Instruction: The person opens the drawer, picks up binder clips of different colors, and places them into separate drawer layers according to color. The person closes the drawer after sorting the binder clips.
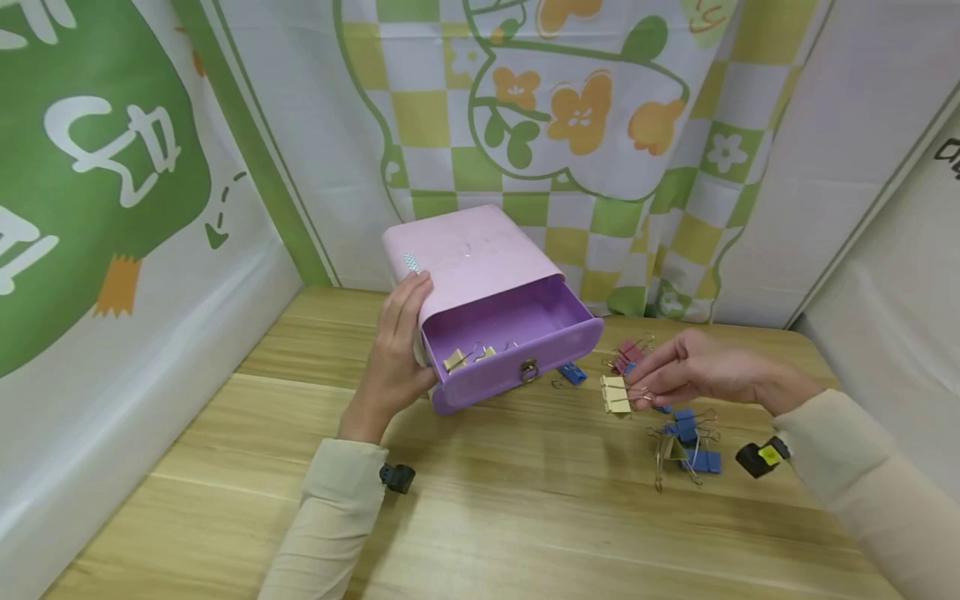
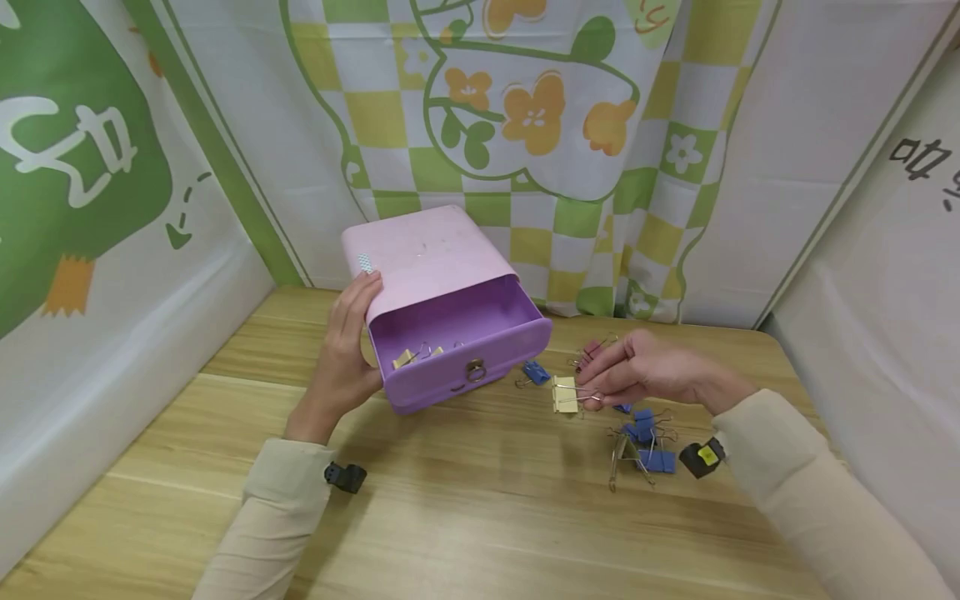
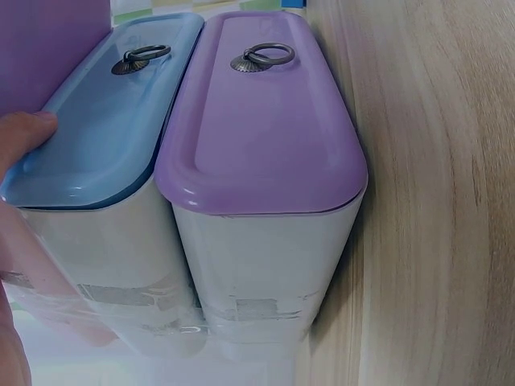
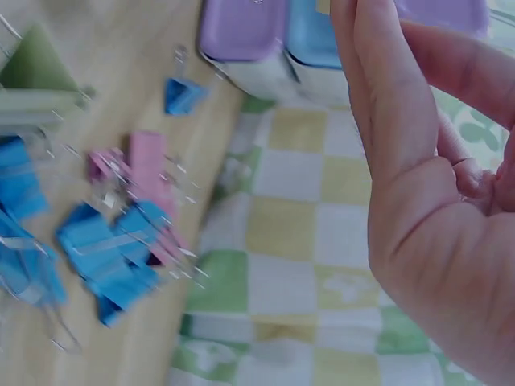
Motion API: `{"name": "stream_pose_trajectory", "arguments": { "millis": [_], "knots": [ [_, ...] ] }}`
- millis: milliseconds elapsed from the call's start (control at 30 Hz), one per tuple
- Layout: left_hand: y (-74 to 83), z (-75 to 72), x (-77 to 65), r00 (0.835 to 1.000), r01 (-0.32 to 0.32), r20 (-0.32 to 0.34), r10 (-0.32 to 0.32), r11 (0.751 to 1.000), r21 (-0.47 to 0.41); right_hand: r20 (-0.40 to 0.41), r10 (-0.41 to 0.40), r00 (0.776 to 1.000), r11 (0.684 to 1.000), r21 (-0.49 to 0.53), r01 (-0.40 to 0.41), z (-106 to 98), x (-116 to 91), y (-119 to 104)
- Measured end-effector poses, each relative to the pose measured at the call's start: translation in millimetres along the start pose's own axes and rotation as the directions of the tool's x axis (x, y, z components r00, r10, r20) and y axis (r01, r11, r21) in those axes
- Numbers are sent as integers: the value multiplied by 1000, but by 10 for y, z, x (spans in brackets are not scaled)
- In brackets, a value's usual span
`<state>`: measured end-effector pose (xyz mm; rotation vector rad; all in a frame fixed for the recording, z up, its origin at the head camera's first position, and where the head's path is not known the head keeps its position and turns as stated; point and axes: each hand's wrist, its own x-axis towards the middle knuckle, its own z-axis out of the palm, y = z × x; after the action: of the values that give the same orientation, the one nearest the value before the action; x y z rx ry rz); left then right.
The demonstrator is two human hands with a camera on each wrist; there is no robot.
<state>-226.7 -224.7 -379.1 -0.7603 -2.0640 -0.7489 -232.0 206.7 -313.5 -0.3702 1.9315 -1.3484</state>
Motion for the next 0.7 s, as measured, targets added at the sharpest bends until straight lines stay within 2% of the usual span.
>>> {"name": "stream_pose_trajectory", "arguments": {
  "millis": [200,400,700],
  "knots": [
    [-6,5,-5,1000,8,5,-8,1000,-1,-60,-12,998,999,-31,10,-188,-96,-259],
    [-22,13,-21,1000,14,6,-14,1000,3,-76,-52,996,997,-65,47,-340,-135,-509],
    [-13,16,-9,1000,12,9,-12,1000,0,-123,-62,991,994,-100,50,-372,-188,-985]
  ]
}}
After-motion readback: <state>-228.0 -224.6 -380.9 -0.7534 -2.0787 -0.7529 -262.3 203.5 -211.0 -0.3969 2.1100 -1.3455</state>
